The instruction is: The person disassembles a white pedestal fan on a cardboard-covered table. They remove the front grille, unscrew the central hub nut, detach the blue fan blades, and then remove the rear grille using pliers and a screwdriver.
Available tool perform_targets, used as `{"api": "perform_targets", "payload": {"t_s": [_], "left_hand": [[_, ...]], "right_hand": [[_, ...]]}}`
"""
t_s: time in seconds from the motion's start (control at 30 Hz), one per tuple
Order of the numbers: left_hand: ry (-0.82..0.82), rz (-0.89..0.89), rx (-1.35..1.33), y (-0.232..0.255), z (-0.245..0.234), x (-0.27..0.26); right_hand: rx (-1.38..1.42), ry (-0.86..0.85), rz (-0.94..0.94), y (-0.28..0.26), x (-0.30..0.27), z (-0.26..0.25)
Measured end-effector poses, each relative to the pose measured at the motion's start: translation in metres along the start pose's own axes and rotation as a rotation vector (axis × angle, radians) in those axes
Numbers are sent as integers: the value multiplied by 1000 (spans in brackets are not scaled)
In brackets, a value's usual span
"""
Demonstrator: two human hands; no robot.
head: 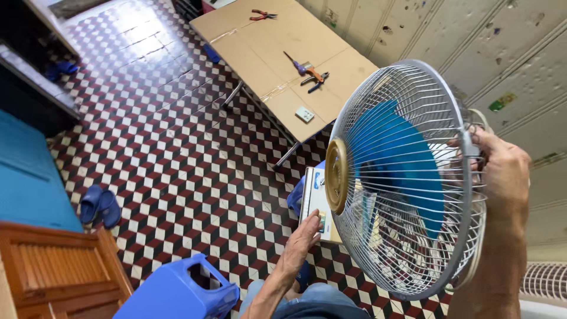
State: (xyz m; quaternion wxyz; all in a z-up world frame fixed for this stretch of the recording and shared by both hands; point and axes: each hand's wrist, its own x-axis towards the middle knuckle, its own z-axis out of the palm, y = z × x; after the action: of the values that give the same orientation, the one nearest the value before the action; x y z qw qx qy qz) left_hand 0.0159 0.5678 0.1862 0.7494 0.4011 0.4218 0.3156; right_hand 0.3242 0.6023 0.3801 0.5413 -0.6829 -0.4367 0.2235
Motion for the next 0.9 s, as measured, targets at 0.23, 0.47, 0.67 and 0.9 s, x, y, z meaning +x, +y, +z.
{"api": "perform_targets", "payload": {"t_s": [0.23, 0.47, 0.67, 0.9], "left_hand": [[-290, -14, 100, 79, 17, 52], [-594, -76, 192, 132, 1, 128], [-763, -71, 117, 151, -15, 174], [-782, -159, 95, 173, -17, 218]], "right_hand": [[237, 181, 240, 3, 29, 34], [-80, 358, 291, 15, 61, 30], [15, 442, 325, 35, 62, 37], [5, 452, 311, 34, 108, 54]]}}
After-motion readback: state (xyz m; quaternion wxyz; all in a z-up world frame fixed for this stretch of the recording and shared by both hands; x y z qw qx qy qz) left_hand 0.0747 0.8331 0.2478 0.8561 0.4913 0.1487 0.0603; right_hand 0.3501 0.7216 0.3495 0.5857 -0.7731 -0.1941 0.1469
